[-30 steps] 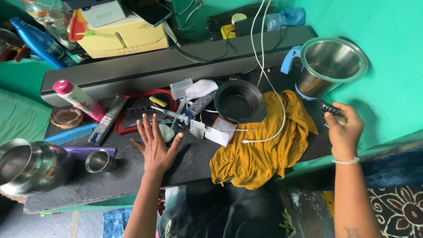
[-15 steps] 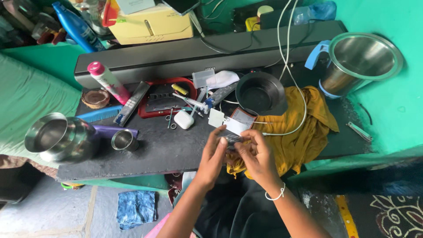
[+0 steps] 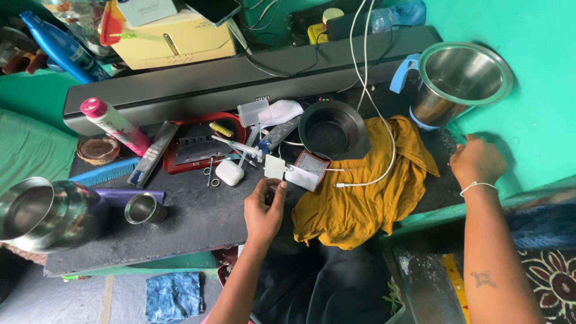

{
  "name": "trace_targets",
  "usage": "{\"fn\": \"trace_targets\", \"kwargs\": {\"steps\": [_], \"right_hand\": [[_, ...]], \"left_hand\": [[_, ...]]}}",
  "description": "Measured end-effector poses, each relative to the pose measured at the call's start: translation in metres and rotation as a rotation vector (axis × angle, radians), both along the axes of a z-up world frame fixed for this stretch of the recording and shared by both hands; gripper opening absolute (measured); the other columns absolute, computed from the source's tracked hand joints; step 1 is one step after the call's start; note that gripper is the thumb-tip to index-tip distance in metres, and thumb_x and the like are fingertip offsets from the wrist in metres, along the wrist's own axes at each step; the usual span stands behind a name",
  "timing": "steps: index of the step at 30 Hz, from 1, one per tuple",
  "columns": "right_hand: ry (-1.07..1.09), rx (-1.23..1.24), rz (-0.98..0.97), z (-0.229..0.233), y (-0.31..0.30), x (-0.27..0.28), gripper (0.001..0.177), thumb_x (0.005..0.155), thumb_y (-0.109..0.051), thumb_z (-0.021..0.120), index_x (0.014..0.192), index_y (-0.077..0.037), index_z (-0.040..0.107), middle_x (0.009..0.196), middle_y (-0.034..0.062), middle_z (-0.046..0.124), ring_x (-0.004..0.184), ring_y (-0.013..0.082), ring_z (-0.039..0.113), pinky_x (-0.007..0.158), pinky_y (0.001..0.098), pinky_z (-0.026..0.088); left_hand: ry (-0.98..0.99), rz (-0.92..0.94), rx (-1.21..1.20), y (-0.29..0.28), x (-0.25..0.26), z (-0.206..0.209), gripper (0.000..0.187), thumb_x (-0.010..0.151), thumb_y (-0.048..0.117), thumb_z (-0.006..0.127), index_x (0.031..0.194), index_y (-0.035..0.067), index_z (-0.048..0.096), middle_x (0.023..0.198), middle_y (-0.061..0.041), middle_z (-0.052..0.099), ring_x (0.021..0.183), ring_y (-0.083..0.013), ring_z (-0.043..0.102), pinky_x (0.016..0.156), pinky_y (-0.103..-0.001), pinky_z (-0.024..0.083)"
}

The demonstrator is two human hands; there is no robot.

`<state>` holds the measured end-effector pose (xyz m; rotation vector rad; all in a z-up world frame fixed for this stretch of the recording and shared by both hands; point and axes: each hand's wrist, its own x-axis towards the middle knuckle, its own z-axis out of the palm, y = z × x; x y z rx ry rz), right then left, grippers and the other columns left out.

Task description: The person organizes a cluttered table by picking up and moving various items, including a card, a plastic cup, a metal container, and a yellow cloth. They wipe the metal container with the cloth and place it back on the table.

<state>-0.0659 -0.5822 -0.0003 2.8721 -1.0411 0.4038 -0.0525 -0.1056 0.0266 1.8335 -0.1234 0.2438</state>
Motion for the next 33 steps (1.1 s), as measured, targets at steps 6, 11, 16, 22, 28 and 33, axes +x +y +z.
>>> {"fn": "trace_targets", "kwargs": {"steps": [6, 11, 16, 22, 28, 33], "right_hand": [[-0.077, 0.079, -0.052, -0.009, -0.014, 0.012, 0.021, 0.089, -0.027, 0.075, 0.107, -0.019, 0.080, 0.101, 0.0169, 0.076, 0.093, 0.0414, 0.071, 0.079, 0.0515, 0.056], [-0.127, 0.014, -0.032, -0.016, -0.022, 0.007, 0.021, 0.091, -0.029, 0.076, 0.108, -0.018, 0.078, 0.100, 0.0175, 0.075, 0.091, 0.0398, 0.071, 0.076, 0.0510, 0.055], [-0.079, -0.047, 0.069, -0.022, -0.026, 0.008, 0.010, 0.096, -0.023, 0.072, 0.100, -0.014, 0.074, 0.092, 0.0179, 0.075, 0.084, 0.0395, 0.072, 0.071, 0.0497, 0.056], [-0.525, -0.004, 0.384, -0.013, 0.010, -0.012, 0.005, 0.106, -0.012, 0.061, 0.103, -0.008, 0.064, 0.090, 0.0114, 0.072, 0.083, 0.0274, 0.070, 0.078, 0.0393, 0.053], [-0.754, 1.459, 0.470, 0.041, 0.159, -0.026, 0.006, 0.100, -0.016, 0.063, 0.103, -0.011, 0.060, 0.088, 0.0040, 0.067, 0.060, 0.0054, 0.052, 0.050, 0.0207, 0.039], [-0.623, 1.694, 0.536, 0.061, 0.269, -0.032, 0.014, 0.095, -0.010, 0.065, 0.108, -0.007, 0.062, 0.085, 0.0064, 0.067, 0.059, 0.0067, 0.054, 0.048, 0.0210, 0.040]], "left_hand": [[0.023, -0.013, -0.039, 0.001, -0.001, 0.008, 0.018, 0.091, 0.019, 0.076, 0.095, 0.003, 0.071, 0.062, 0.001, 0.059, 0.054, -0.0042, 0.046, 0.050, -0.025, 0.039], [0.040, -0.032, -0.075, 0.002, -0.003, 0.008, 0.018, 0.090, 0.019, 0.076, 0.093, 0.002, 0.071, 0.062, 0.001, 0.060, 0.056, -0.0039, 0.048, 0.051, -0.024, 0.040], [-0.037, -0.052, -0.071, 0.006, -0.001, 0.007, 0.020, 0.091, 0.020, 0.077, 0.095, 0.001, 0.071, 0.067, 0.001, 0.061, 0.060, -0.0035, 0.051, 0.055, -0.024, 0.043], [0.251, -0.129, -0.251, 0.015, 0.005, 0.003, 0.024, 0.091, 0.022, 0.075, 0.104, 0.003, 0.070, 0.074, 0.001, 0.062, 0.059, -0.0057, 0.053, 0.053, -0.023, 0.045], [0.307, -0.151, -0.544, 0.026, 0.012, -0.011, 0.031, 0.094, 0.022, 0.070, 0.121, 0.009, 0.062, 0.092, 0.000, 0.065, 0.073, -0.0080, 0.064, 0.060, -0.023, 0.049], [0.259, -0.224, -0.559, 0.038, 0.007, -0.016, 0.034, 0.095, 0.019, 0.069, 0.127, 0.008, 0.063, 0.103, 0.001, 0.064, 0.089, -0.0080, 0.065, 0.070, -0.024, 0.052]]}}
